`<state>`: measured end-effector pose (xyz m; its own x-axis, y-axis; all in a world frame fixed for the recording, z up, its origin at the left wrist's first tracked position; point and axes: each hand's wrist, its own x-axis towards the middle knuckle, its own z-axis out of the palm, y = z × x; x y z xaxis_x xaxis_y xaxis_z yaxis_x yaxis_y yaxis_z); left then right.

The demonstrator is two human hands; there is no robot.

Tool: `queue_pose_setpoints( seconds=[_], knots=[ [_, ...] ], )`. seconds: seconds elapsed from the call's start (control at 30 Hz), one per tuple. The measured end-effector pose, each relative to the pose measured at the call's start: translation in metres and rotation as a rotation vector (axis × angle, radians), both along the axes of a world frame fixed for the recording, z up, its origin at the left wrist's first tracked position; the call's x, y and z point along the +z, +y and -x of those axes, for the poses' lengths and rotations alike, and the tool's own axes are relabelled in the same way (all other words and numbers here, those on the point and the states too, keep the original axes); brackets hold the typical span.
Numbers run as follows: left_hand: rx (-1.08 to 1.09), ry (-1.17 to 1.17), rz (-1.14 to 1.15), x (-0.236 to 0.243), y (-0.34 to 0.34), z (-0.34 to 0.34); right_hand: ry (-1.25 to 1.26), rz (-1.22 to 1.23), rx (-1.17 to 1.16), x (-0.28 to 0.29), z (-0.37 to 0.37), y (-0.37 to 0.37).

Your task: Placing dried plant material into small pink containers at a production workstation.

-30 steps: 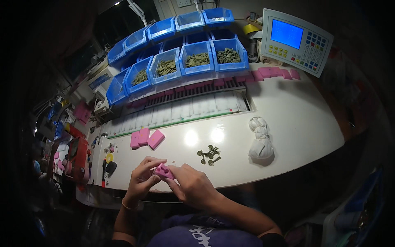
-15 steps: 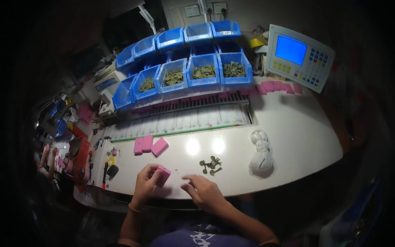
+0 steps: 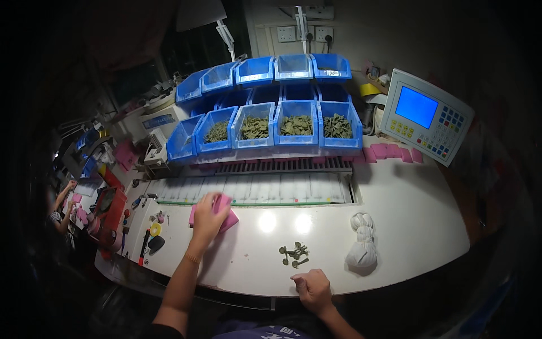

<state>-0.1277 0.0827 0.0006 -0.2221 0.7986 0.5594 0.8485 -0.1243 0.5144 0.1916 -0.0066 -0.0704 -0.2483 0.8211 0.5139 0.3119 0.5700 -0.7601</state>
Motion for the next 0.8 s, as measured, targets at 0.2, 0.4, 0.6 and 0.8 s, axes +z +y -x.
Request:
queue_pose_setpoints(
  seconds=[0.2,0.4,0.6,0.8],
  knots=[
    [0.159,0.163,-0.017,-0.036,0.106,0.029,0.027,0.028,-0.007,-0.008,-0.007,-0.008],
    [-0.247,-0.383,-0.346,0.048,0.022,0.017,0.040,-0.034,0.053,-0.008,0.000,-0.004],
    [0.991,1.036,0.150,0.161,-0.174,-0.118,-0.075,-0.149,-0.042,-0.005,-0.012,-0.005],
    [3.288,1.064,2.572,0.181,-0.167,-0.101,-0.023,-0.133,0.016,-0.004,0.005,-0.003]
  ],
)
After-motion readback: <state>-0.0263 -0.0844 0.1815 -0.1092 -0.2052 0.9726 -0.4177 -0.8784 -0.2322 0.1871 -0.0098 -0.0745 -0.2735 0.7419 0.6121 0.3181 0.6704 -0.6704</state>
